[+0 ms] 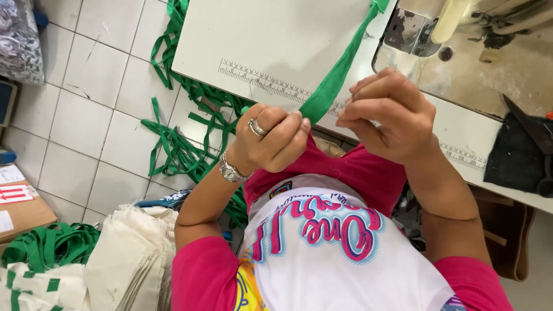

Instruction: Organizing and straightening green fabric straps on a sewing table to prepare them for further processing.

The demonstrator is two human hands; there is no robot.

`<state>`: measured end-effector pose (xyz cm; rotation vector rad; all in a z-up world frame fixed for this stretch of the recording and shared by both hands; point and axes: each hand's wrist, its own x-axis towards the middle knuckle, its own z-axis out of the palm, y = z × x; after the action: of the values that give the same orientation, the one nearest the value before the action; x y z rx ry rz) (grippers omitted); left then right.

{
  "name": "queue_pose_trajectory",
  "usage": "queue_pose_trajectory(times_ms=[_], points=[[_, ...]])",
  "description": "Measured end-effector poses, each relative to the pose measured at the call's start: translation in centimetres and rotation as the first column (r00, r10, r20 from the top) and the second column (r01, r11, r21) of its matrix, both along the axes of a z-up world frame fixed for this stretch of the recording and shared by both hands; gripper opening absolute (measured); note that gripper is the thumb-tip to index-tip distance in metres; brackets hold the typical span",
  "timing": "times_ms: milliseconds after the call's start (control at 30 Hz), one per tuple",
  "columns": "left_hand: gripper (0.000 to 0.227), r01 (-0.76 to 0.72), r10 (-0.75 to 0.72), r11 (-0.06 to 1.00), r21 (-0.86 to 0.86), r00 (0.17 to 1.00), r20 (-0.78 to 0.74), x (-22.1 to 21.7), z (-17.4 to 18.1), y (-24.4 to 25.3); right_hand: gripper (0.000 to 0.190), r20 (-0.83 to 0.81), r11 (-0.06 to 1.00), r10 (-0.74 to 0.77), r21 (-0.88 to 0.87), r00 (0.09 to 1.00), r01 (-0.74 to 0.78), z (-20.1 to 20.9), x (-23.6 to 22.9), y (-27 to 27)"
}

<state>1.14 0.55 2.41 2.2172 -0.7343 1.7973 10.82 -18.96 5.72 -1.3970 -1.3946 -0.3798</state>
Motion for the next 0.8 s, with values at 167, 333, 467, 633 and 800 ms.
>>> queue_pose_trajectory(times_ms=[167,333,467,633,800], points=[[0.020,0.016,-0.015,1.000,0.007,1.000,-0.022,0.2,0.4,-0.5,0.013,0.079,0.999,-0.034,-0.024,0.996,0.036,0.7,-0.5,1.0],[0.028,0.048,-0.047,0.998,-0.034,0.999,0.027,0.7,0.9,-0.6,0.018,0.156,0.998,-0.024,-0.061,0.987,0.034,1.5,-0.7,1.5],[0.031,0.047,-0.047,0.998,-0.034,0.999,0.011,0.5,1.6,-0.7,0.020,0.260,0.993,-0.047,-0.097,0.964,0.074,1.9,-0.5,1.4],[0.036,0.060,-0.060,0.998,0.000,0.998,-0.005,0.4,2.8,-1.0,0.023,0.382,0.959,-0.137,-0.179,0.914,0.218,1.2,-0.7,1.1],[0.033,0.058,-0.058,0.998,-0.025,0.998,0.004,0.4,2.3,-1.0,0.020,0.146,0.975,-0.045,-0.208,0.988,0.075,-1.4,0.5,0.6]])
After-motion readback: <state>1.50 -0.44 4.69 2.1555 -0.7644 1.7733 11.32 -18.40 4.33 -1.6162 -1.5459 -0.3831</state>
